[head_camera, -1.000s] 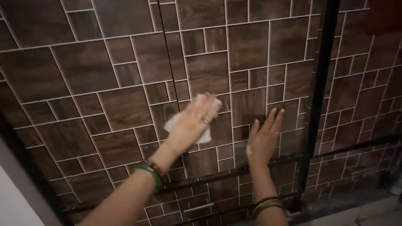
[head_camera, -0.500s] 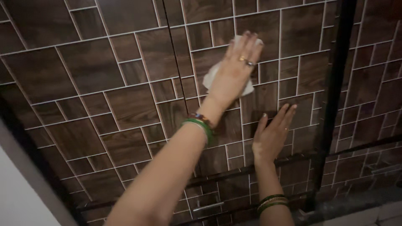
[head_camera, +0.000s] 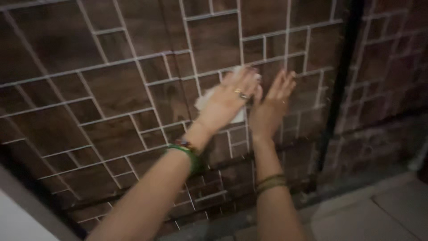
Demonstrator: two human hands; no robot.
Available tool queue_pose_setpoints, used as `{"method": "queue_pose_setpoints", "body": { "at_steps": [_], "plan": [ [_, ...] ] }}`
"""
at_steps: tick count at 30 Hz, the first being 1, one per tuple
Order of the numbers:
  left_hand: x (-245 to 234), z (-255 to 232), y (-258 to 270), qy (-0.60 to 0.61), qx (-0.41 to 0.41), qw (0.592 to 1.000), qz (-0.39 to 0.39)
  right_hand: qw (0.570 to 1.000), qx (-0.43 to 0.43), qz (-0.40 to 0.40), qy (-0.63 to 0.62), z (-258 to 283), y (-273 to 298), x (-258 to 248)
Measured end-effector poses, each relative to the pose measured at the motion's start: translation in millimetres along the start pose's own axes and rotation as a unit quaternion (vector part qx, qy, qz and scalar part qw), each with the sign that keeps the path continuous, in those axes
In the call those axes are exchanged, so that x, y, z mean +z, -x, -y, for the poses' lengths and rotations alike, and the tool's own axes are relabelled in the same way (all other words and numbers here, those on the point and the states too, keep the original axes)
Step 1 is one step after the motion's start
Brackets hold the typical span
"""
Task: The person wipes the surface of tiled closet doors using a white cloth, moving it across various sections of the wood-patterned tiles.
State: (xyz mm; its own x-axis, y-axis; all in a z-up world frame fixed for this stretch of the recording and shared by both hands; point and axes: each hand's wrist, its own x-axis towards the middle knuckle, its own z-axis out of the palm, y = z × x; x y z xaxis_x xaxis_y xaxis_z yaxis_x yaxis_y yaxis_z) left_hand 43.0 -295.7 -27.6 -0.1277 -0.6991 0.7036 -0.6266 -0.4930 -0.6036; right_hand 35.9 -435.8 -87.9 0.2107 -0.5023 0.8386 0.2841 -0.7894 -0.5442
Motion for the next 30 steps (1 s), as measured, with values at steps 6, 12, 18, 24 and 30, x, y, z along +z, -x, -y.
{"method": "queue_pose_setpoints", "body": {
  "at_steps": [6,12,18,24,30],
  "plan": [
    [-38.7,21.5,26.4,-0.124,0.071,0.987,0.072,1.0,0.007,-0.007,0.015,1.0,-3.6,4.0],
    [-55.7,65.8,-17.7,-0.102,0.033,0.994,0.005,0.998,0.066,-0.006,0.019,15.7,-6.8,5.4],
    [-29.5,67.3,-67.3,-0.083,0.035,0.996,-0.02,0.997,0.066,-0.037,-0.01,18.6,-6.4,-3.6],
    [14.6,35.1,-99.8,-0.066,0.08,0.995,0.003,0.994,0.093,-0.037,-0.038,21.6,-3.5,-17.0],
    [19.8,2.7,-73.1,-0.072,0.095,0.992,0.033,0.996,0.09,-0.004,-0.025,22.2,-4.6,-28.5]
  ]
}}
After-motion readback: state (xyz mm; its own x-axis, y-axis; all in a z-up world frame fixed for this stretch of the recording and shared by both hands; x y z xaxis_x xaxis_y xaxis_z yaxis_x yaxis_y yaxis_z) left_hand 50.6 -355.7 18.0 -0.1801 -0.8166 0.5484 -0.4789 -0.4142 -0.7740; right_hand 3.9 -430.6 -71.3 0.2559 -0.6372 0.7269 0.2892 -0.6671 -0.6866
